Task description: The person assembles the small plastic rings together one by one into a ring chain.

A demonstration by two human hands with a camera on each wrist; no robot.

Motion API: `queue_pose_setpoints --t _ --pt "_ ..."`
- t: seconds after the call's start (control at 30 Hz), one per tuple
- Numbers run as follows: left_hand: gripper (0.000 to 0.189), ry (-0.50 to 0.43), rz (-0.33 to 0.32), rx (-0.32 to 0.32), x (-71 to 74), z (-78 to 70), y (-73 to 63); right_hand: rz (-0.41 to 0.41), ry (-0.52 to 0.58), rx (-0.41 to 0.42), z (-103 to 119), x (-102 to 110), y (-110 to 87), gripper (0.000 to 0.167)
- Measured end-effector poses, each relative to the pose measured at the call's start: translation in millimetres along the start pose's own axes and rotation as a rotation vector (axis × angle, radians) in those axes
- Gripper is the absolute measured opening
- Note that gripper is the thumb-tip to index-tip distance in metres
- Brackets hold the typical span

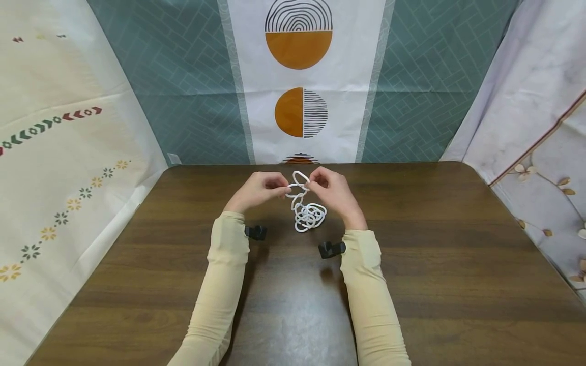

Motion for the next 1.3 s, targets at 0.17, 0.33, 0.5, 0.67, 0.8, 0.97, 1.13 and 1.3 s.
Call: queue_pose_setpoints --t 0.17,0.33,0.5,0.67,0.8,0.97,1.13,1.3 --pt "0.011 -0.001 0.010 0.007 -1.2 3.8 0.5 -0.017 0.060 -0.003 -2 4 1.1 0.008" --pt "0.014 0.031 0.040 0.041 -0.7 6.8 -1.3 -0.043 0.053 0.021 -1 9 1.3 0.007" --pt "0.019 0.027 0.059 0.077 0.5 10.0 -2.7 -0.007 0.013 0.050 3 5 0.0 0.009" --pt "0.021 -0.014 0.070 0.058 -3.4 7.5 -1.4 0.083 -0.042 0.107 9 -8 -0.4 0.006" --pt "0.022 -0.014 0.110 0.032 -10.4 3.5 1.0 0.154 -0.053 0.130 11 -18 -0.9 0.007" --pt "0.018 0.025 0.107 0.001 -11.3 -0.5 1.6 0.176 -0.040 0.130 8 -20 -0.1 0.012" --pt "0.016 0.084 0.048 -0.019 -4.4 -1.8 0.8 0.163 -0.051 0.065 -16 -13 2.9 0.016" --pt "0.015 0.107 -0.017 -0.019 5.1 -3.6 -2.0 0.248 -0.283 -0.116 -61 -14 1.3 0.019"
Point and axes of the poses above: each hand's wrist, its own y-axis towards the middle knuckle, its own x-axis out of the back of the hand, z = x × y, the point moved 6 cm from there along y, towards the middle knuckle, and after that the axes turned 4 degrees about -x, right-handed, at the moved point
